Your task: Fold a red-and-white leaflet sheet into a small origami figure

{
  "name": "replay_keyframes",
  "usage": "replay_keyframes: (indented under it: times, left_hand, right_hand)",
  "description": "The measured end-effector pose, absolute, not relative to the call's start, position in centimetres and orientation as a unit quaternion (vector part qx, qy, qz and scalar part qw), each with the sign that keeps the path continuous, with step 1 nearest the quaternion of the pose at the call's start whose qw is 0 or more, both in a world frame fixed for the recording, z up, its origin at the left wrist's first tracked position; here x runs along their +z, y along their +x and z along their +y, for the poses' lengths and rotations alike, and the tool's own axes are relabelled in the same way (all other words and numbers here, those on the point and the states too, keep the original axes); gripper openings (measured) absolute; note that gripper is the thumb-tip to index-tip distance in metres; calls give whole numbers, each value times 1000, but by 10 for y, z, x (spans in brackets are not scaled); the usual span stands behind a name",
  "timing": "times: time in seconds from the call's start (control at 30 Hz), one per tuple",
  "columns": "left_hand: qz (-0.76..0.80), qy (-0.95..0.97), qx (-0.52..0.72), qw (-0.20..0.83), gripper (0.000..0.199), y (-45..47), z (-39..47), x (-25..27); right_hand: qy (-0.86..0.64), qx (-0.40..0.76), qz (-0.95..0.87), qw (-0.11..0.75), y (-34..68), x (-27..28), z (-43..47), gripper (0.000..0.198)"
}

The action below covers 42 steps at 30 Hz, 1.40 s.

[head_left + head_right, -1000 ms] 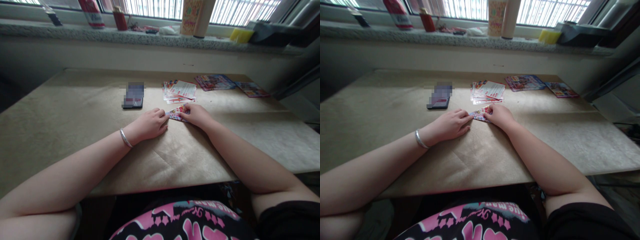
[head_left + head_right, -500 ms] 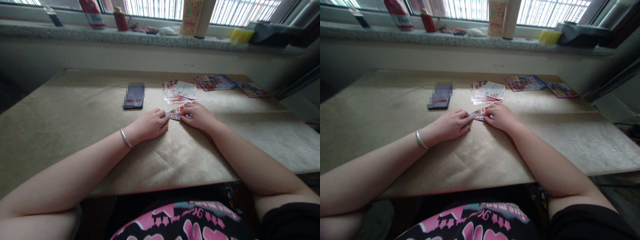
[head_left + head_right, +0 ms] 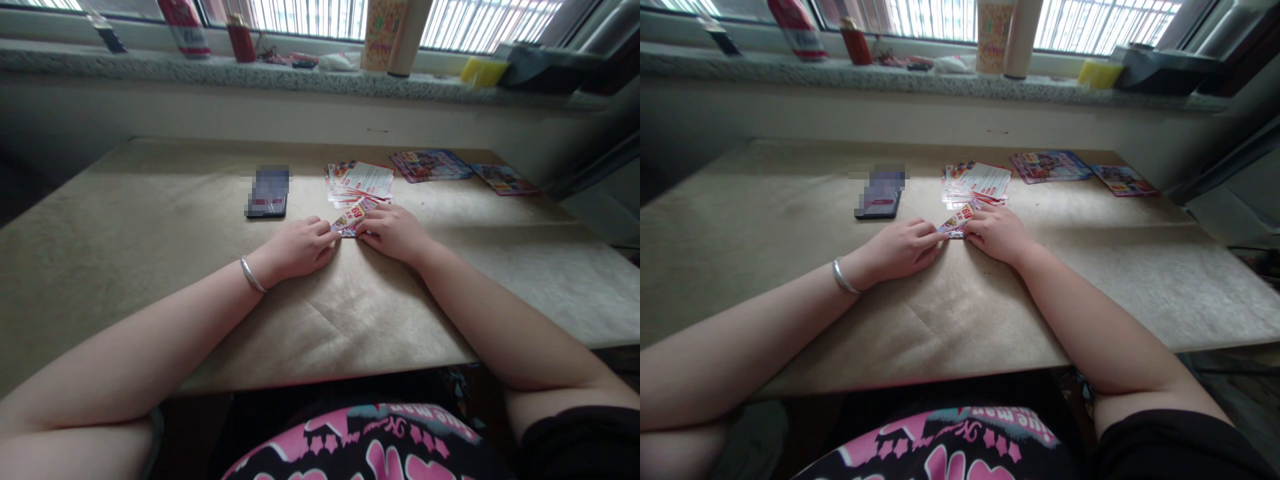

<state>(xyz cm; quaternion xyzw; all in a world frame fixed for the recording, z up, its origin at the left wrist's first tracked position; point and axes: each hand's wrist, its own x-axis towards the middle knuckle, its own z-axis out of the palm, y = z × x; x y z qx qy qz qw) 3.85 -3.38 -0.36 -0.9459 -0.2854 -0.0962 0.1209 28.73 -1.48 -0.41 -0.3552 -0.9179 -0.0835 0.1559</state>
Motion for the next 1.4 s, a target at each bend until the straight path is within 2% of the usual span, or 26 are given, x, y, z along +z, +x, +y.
replay_keyframes:
  times: [0.2,0.37,0.57,1.1,1.4]
  left_hand:
    - [-271,-950,-121,99,31,35,-31,-5]
    - [-264,-953,-125,84,34,33,-29,-6]
    - [-268,-951,-130,76,32,33,-28,-7]
    - [-281,-949,-109,91,32,33,-30,1]
    - [-321,-939,-44,113,31,27,-31,13]
  right_hand:
    - [-362,-86,-916,149,281,-3,-20,19]
    - [-342,-69,-923,161,272,-9,-23,28]
    - [-334,-97,-925,151,264,-13,-26,31]
    - [-391,-61,-910,125,274,6,-24,25]
    - [-425,-6,-897,117,299,9,-17,23]
